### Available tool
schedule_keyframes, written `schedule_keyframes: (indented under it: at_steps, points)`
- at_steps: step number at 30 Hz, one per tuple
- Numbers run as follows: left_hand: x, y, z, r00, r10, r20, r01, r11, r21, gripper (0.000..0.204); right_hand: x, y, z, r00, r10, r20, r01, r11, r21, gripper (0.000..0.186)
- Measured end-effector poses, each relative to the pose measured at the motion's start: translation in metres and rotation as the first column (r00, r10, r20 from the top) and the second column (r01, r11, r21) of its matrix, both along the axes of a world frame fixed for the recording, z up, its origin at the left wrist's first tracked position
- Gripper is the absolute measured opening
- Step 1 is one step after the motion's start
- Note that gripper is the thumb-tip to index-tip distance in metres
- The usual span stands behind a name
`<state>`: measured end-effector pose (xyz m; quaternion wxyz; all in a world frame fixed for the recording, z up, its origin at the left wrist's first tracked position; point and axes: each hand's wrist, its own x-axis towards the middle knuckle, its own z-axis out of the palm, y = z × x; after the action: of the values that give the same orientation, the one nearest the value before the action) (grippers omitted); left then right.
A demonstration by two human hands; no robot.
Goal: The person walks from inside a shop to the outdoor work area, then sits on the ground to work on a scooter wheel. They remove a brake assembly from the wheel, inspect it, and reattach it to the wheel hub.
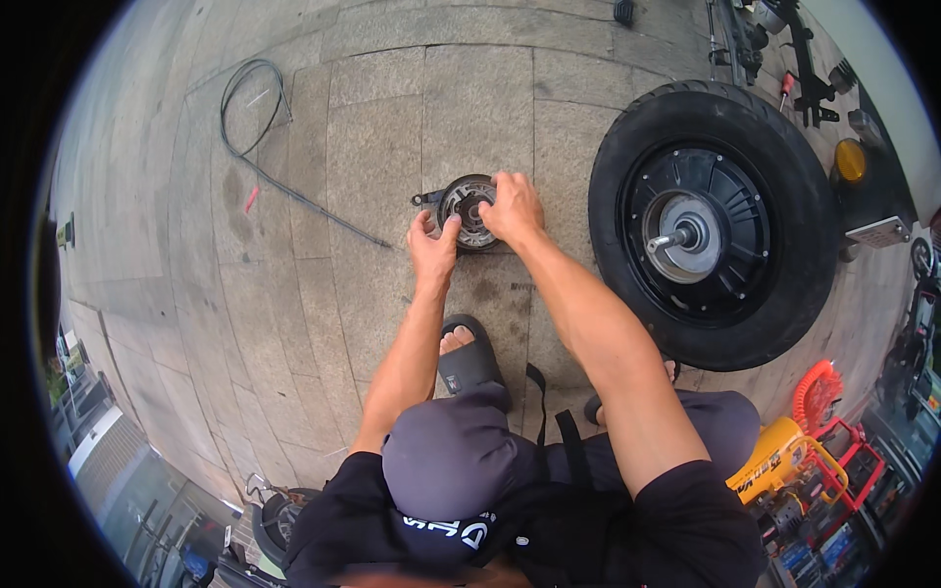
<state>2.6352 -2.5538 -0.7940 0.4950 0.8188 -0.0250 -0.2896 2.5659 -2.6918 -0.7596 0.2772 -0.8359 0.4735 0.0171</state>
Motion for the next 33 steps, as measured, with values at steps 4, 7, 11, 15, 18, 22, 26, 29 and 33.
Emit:
schedule_keyframes:
  at_steps: [4,7,11,15,18,22,26,29,33]
  points:
    - [-0.007,-0.001,0.019,0.988,-0.129,0.089,0.120,0.988,0.099,0.066,0.005,-0.003,0.001,0.994,0.017,-0.106,-0.010,0.997,0.070,0.047]
    - [-0.009,-0.004,0.024,0.975,-0.173,0.136,0.154,0.978,0.140,0.064,0.005,-0.010,-0.001,0.996,0.045,-0.072,-0.040,0.997,0.070,0.042]
    - [-0.010,-0.006,0.010,0.976,-0.178,0.127,0.157,0.974,0.163,0.061,0.002,-0.031,-0.007,0.998,-0.014,0.056,-0.006,0.941,0.338,0.034]
    - [0.004,-0.009,-0.011,0.991,-0.108,-0.082,0.110,0.994,0.011,0.047,0.002,-0.047,-0.013,0.994,-0.100,0.052,0.055,0.832,0.552,0.037]
    - [0.015,-0.007,-0.015,0.911,-0.057,-0.409,-0.001,0.990,-0.141,0.037,0.001,-0.051,-0.012,0.996,-0.072,0.057,0.025,0.808,0.589,0.041]
    - [0.017,-0.008,-0.009,0.868,0.036,-0.496,-0.109,0.987,-0.119,0.033,0.005,-0.047,-0.007,0.998,-0.030,0.048,0.002,0.861,0.508,0.047]
    - [0.016,-0.013,-0.006,0.893,0.094,-0.440,-0.151,0.984,-0.098,0.031,0.013,-0.044,-0.003,0.999,-0.005,-0.046,0.026,0.882,0.470,0.049]
    - [0.016,-0.012,-0.010,0.887,0.082,-0.455,-0.132,0.988,-0.079,0.031,0.016,-0.041,0.000,0.993,-0.080,-0.083,0.112,0.849,0.517,0.050]
    - [0.017,-0.013,-0.013,0.861,0.094,-0.499,-0.181,0.975,-0.128,0.031,0.016,-0.042,0.003,0.991,-0.124,-0.048,0.129,0.805,0.580,0.049]
